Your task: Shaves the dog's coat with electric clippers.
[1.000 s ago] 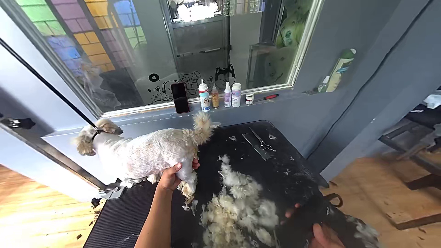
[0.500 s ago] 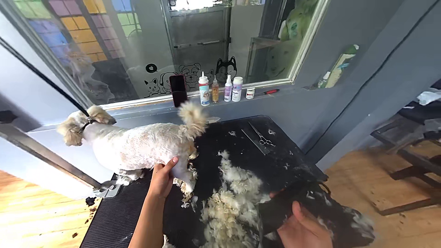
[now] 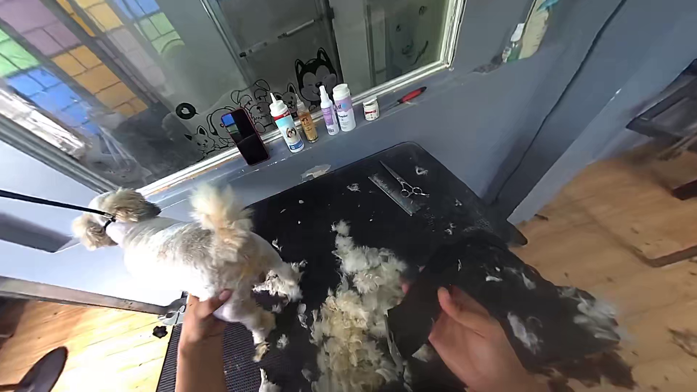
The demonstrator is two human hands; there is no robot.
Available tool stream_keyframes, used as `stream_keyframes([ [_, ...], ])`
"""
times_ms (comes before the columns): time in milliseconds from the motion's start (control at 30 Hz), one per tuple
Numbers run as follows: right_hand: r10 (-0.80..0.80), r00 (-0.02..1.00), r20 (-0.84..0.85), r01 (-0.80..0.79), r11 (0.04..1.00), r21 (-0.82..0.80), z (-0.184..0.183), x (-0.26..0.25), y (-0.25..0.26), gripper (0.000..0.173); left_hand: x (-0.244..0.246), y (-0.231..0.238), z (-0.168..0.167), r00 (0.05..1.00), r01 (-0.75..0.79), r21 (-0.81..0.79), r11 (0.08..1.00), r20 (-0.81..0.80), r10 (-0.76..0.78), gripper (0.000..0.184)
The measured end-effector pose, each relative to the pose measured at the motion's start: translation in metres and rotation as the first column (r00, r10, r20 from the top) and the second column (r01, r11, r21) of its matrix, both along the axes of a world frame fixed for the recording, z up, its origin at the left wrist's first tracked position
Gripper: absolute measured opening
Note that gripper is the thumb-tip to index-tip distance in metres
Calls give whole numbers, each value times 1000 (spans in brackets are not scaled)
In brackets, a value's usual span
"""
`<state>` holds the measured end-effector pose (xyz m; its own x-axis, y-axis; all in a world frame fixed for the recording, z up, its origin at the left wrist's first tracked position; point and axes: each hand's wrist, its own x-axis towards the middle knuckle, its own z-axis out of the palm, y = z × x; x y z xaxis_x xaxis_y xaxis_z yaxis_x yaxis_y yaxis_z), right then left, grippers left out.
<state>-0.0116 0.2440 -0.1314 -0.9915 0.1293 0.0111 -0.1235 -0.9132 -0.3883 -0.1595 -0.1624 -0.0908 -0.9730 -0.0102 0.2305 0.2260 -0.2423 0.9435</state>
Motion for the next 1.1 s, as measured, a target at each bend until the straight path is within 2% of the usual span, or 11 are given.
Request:
stream_keyframes([
  [233,41,999,-2,-41,998,40,-10,-2,0,40,40,-61,-20,996,77,-95,992,53,-72,39],
  [300,58,998,13,-59,998,36,-13,-2,-4,42,62,-44,-24,974,-217,-91,972,45,222,31],
  [367,87,996,13,-87,996,27,-16,-2,-6,45,92,4,-17,832,-553,-252,794,-135,538,25],
  [433,96,995,6,-96,995,29,-18,-3,-8,46,120,47,-26,742,-671,-385,634,-347,573,7],
  [567,65,996,58,-70,995,77,-13,-4,-16,42,95,129,-39,900,-324,-538,779,80,429,75],
  [600,63,996,60,-69,992,105,-10,-6,-19,44,70,139,-40,856,-358,-480,801,174,486,76],
  [667,20,999,41,-28,976,216,-4,-12,-29,53,21,148,-41,761,-518,-298,802,269,591,43],
  [767,-14,1000,5,10,907,421,-3,-28,-48,64,-12,163,-26,780,-548,35,836,383,496,17],
  [867,104,989,105,-141,873,467,-1,-44,-69,52,-7,174,-3,870,-418,308,855,407,279,25],
  [967,209,947,242,-308,799,517,5,-66,-88,67,-3,174,25,943,-218,470,855,328,60,30],
  [1100,258,935,244,-356,695,625,-3,-103,-111,73,11,143,48,993,106,297,949,20,-118,33],
])
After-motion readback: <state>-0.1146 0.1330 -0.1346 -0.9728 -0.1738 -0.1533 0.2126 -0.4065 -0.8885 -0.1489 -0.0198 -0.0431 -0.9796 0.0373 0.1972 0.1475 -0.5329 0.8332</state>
